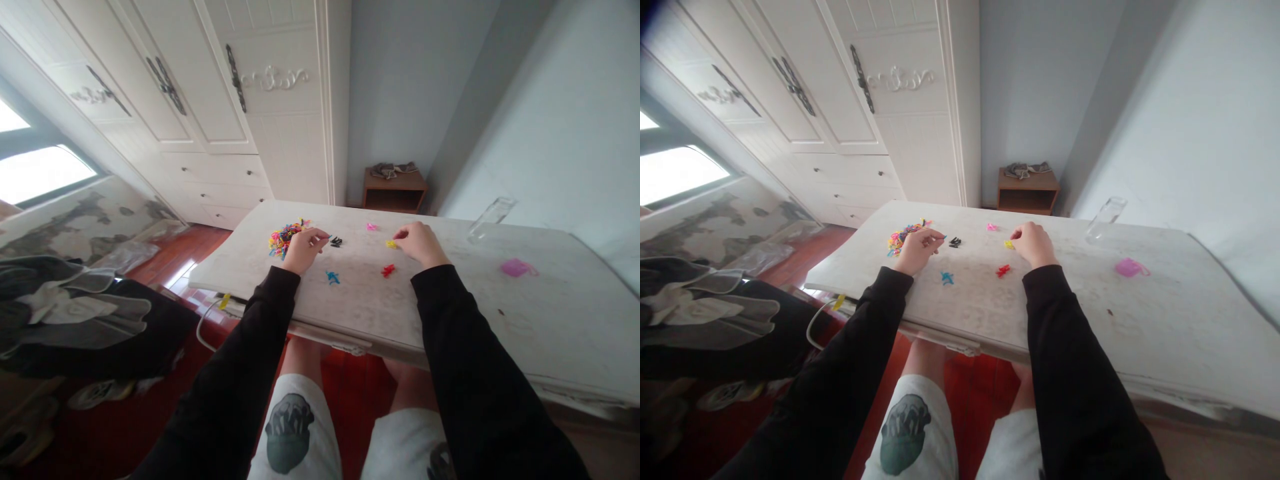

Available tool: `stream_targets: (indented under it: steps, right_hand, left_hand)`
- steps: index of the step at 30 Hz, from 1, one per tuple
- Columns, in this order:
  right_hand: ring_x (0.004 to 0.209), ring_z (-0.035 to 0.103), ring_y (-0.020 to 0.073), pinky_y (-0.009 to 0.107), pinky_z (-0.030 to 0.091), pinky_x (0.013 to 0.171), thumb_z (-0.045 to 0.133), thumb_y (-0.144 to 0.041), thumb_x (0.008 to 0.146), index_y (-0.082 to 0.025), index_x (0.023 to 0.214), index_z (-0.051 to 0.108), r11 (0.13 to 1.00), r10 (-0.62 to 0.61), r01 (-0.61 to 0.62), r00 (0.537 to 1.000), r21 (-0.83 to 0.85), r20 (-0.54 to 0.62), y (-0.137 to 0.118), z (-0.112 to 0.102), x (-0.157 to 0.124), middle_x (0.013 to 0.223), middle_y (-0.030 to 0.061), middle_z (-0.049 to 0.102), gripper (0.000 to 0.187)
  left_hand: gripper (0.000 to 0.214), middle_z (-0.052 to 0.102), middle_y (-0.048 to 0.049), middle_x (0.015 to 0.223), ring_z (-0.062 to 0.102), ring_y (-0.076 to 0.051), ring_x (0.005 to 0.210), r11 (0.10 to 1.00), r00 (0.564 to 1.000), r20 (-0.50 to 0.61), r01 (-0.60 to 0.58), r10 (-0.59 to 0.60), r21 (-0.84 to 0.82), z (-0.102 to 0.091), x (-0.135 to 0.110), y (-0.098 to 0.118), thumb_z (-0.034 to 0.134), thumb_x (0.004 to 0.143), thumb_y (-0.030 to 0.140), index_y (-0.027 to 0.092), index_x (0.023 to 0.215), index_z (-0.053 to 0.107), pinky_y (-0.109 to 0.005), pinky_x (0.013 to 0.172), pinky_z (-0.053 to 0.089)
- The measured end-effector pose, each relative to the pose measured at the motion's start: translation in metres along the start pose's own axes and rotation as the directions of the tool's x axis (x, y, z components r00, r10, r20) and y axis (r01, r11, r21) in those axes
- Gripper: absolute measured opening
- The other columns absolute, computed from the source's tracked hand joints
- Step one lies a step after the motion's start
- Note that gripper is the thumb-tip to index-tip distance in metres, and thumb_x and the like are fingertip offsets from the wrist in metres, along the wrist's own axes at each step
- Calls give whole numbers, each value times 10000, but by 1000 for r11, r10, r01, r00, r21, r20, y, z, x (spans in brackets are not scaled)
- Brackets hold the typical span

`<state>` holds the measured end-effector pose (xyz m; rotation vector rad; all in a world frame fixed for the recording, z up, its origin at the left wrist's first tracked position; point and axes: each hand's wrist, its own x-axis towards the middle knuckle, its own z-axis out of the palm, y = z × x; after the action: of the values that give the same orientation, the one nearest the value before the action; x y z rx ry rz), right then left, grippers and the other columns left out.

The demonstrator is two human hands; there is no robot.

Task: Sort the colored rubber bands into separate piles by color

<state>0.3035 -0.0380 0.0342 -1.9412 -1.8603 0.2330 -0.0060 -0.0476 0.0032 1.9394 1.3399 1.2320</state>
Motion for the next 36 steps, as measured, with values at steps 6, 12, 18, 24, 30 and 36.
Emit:
stream_targets:
  steps: [6, 12, 18, 24, 30, 36]
  right_hand:
    - [915, 704, 237, 333, 522, 810, 711, -157, 777, -219, 911, 781, 999, -32, 32, 999, 7, -36, 1, -1, 0, 999, 67, 786, 162]
    - [960, 693, 241, 335, 519, 841, 686, -175, 784, -210, 925, 773, 999, -33, 34, 996, 5, -77, -4, -3, -1, 1028, 76, 772, 169]
    - [949, 695, 242, 335, 513, 840, 676, -214, 794, -204, 881, 769, 999, -40, 42, 997, 21, -73, -8, -4, -3, 1006, 84, 774, 128]
    - [937, 701, 246, 345, 512, 841, 649, -222, 811, -206, 849, 759, 999, -45, 47, 997, 20, -67, -8, -5, -3, 998, 84, 775, 118]
    - [940, 707, 245, 333, 517, 835, 643, -219, 812, -208, 843, 758, 998, -57, 59, 996, 24, -75, -11, -6, -5, 976, 91, 774, 120]
    - [950, 708, 248, 328, 518, 838, 641, -220, 824, -203, 833, 756, 997, -67, 70, 994, 37, -82, -15, -7, -7, 990, 98, 778, 117]
  left_hand:
    - [123, 687, -11, 741, 617, -104, 563, 1000, 997, 79, -20, 21, -8, 0, -2, 3, 644, 851, 267, 170, 867, 718, -230, 562, 446]
    - [86, 633, -20, 780, 538, -105, 645, 988, 951, 268, -148, 152, -35, -6, -9, 17, 615, 768, 199, 154, 772, 689, -229, 580, 406]
    - [109, 581, -13, 739, 457, -86, 586, 981, 862, 469, -171, 195, -93, -8, -13, 21, 604, 694, 165, 135, 702, 708, -246, 555, 359]
    - [139, 576, -16, 713, 469, -93, 587, 984, 859, 481, -144, 176, -103, -7, -12, 20, 625, 717, 209, 134, 640, 714, -262, 555, 349]
    - [145, 613, -20, 684, 509, -123, 609, 988, 916, 370, -149, 156, -46, -8, -11, 21, 585, 718, 186, 160, 652, 711, -268, 577, 382]
    - [102, 614, 4, 667, 549, -148, 642, 989, 997, 74, -26, 16, 143, -1, -5, 6, 594, 725, 141, 192, 720, 682, -278, 650, 437]
